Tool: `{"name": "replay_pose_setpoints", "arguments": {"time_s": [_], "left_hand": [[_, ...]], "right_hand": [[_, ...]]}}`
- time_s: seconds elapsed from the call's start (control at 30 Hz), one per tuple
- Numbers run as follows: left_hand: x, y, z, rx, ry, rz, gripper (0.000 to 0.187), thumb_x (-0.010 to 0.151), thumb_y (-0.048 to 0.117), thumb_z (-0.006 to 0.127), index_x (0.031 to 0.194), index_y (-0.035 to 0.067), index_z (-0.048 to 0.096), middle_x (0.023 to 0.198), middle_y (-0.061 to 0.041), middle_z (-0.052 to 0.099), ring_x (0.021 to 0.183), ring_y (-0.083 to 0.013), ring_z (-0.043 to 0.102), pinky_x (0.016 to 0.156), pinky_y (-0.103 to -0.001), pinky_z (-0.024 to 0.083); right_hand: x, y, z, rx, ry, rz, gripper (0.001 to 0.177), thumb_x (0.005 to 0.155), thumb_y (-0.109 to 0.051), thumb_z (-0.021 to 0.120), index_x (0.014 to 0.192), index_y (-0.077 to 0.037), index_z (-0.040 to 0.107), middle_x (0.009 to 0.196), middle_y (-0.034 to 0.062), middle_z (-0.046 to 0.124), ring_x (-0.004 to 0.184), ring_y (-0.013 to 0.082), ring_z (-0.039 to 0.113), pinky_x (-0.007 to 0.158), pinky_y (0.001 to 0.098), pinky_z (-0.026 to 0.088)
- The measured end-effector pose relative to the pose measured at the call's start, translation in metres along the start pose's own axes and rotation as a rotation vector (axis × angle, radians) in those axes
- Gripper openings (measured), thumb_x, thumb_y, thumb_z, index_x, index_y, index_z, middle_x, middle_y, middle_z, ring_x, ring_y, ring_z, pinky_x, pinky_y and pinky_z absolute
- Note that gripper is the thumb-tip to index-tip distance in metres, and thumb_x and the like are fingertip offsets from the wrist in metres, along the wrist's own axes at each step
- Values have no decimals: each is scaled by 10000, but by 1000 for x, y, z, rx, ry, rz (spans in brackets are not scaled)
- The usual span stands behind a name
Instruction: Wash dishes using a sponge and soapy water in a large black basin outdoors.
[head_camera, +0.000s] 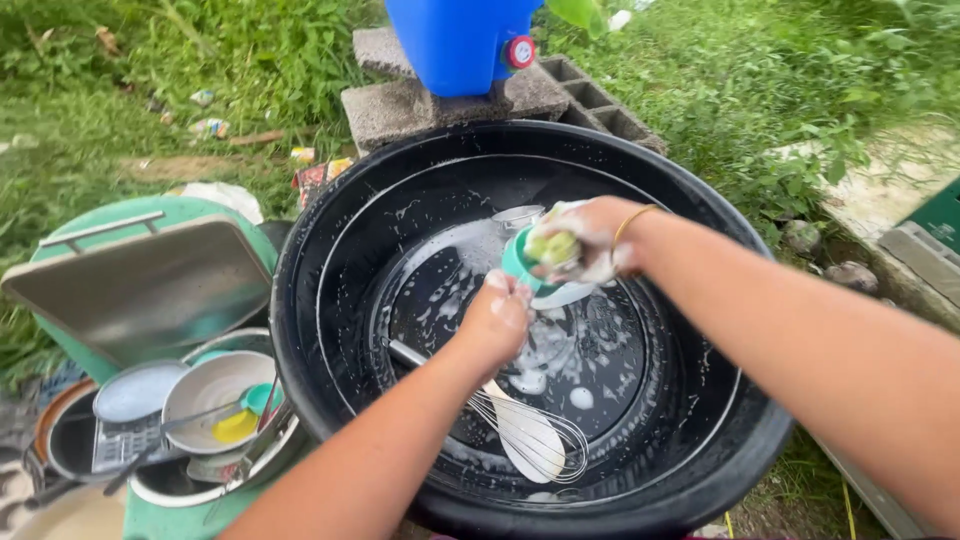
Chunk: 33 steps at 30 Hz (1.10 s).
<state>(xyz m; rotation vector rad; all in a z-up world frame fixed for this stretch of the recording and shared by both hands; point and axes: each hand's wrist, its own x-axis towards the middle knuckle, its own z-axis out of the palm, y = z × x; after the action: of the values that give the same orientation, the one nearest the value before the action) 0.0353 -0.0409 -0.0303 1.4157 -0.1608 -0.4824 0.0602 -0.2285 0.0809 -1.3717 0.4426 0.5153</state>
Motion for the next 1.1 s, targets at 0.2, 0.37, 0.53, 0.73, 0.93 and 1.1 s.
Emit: {"name": "replay_pose_setpoints", "arguments": {"time_s": [0.2, 0.37, 0.53, 0.73, 0.93, 1.1], "left_hand": [[91, 40, -17, 452, 156, 136, 168, 999, 251, 561, 999, 92, 612, 824, -89, 652, 649, -169, 571, 574, -333, 464], [235, 86, 4, 122, 81, -196, 210, 980, 224, 447, 946, 115, 623, 753, -50, 640, 506, -139, 483, 465, -336, 423], [283, 97, 12, 14, 175, -210, 238, 998, 234, 400, 942, 108, 594, 737, -50, 619, 494, -132, 477, 453, -332, 402], [295, 89, 2, -6, 230, -224, 235, 1005, 224, 404, 898, 105, 577, 728, -33, 600, 517, -127, 489, 478, -320, 427], [306, 82, 2, 25, 244, -232, 297, 1022, 259, 388, 862, 93, 574, 712, -22, 587, 512, -118, 477, 479, -304, 424], [305, 91, 4, 49, 249, -224, 276, 1018, 247, 414, 855, 97, 580, 693, -18, 578, 503, -115, 471, 479, -307, 421]], "right_hand": [[55, -104, -70, -315, 159, 9, 250, 835, -73, 565, 1043, -193, 636, 928, 149, 754, 739, 313, 749, 591, 475, 586], [136, -184, -84, -578, 319, -237, 309, 932, -402, 656, 1181, -219, 671, 917, 60, 701, 722, 205, 676, 590, 449, 519], [251, -235, -86, -816, 406, -476, 553, 954, -522, 649, 1336, -126, 587, 1131, 52, 649, 950, 243, 646, 781, 502, 537], [263, -215, -66, -996, 791, -756, 724, 908, -464, 680, 1406, -46, 362, 1215, 213, 652, 1071, 409, 646, 895, 486, 508], [209, -205, -62, -1414, 760, -1046, 558, 856, -374, 731, 1278, -53, 558, 1061, 215, 723, 954, 413, 694, 824, 494, 545], [172, -211, -65, -1824, 661, -1097, 393, 874, -323, 744, 1219, -158, 652, 1005, 220, 717, 923, 404, 703, 785, 494, 556]]}}
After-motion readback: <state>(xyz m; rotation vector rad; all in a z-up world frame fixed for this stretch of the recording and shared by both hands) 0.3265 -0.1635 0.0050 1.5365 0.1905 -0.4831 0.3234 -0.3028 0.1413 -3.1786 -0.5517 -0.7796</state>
